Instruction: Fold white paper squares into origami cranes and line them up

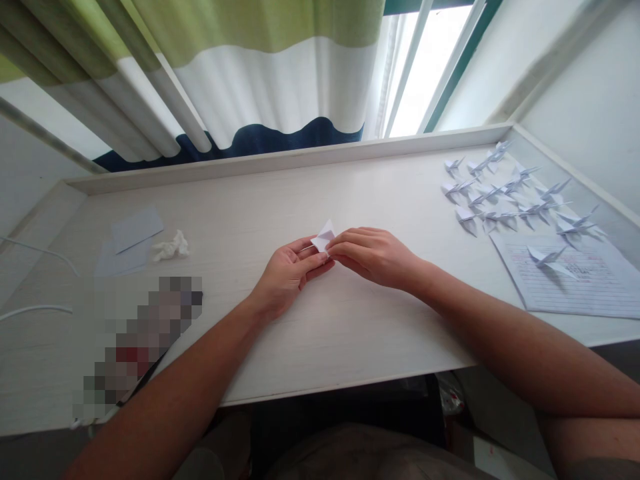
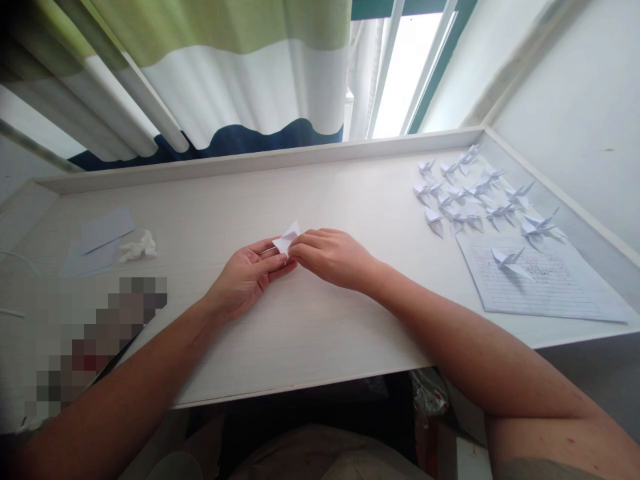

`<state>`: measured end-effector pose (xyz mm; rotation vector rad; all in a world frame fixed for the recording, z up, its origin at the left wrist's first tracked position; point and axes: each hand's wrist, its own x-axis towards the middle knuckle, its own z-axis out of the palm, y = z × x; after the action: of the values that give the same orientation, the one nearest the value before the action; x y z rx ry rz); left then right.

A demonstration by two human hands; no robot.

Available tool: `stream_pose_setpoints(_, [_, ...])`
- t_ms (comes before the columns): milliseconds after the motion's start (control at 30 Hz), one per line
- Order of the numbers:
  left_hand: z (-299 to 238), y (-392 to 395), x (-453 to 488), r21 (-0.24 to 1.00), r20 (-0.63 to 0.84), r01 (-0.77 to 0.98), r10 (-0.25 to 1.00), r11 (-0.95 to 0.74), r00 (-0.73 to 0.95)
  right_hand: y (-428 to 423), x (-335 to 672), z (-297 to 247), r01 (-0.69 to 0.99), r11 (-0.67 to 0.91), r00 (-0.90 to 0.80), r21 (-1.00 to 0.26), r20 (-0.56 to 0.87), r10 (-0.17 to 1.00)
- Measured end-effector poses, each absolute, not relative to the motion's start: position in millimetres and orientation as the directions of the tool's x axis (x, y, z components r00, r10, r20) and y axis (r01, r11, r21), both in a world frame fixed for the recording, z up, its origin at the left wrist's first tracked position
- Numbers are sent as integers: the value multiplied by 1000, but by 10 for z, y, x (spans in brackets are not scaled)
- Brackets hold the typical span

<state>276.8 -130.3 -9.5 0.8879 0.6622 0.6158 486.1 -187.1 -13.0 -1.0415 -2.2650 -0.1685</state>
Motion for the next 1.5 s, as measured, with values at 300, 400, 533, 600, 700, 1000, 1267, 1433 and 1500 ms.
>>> stream_pose_setpoints(300, [-142, -1272, 2759, 863, -252, -194, 731, 466, 634, -1909, 4877, -134, 650, 534, -311, -542, 451, 837])
stream_pose_setpoints(400, [-145, -1284, 2769, 878, -249, -183, 748, 443, 616, -1914, 4861, -149, 676, 520, -289, -523, 462, 839])
stream_pose_setpoints(533, [-145, -1301, 2780, 897, -229, -177, 768, 404, 598, -1912, 4829, -170, 697, 527, -254, -486, 520, 816])
stream_pose_setpoints(600, [-140, -1305, 2784, 899, -231, -169, 765, 404, 600, -1906, 4811, -177, 687, 536, -219, -491, 563, 797])
stream_pose_setpoints(700, [-131, -1311, 2794, 902, -240, -156, 769, 402, 593, -1898, 4773, -186, 661, 552, -168, -509, 615, 770])
stream_pose_setpoints(1000, [-135, -1373, 2843, 967, -165, -75, 824, 244, 543, -1925, 4634, -198, 637, 545, -108, -546, 636, 764])
stream_pose_setpoints(1267, [-166, -1377, 2847, 975, -149, -61, 829, 215, 538, -1923, 4589, -198, 647, 446, 17, -619, 596, 803])
stream_pose_setpoints(1433, [-156, -1399, 2841, 973, -152, -61, 813, 224, 562, -1930, 4596, -183, 633, 388, 49, -669, 535, 843])
stream_pose_setpoints(1500, [-152, -1409, 2837, 974, -146, -62, 813, 218, 564, -1933, 4622, -170, 654, 412, 14, -635, 554, 832])
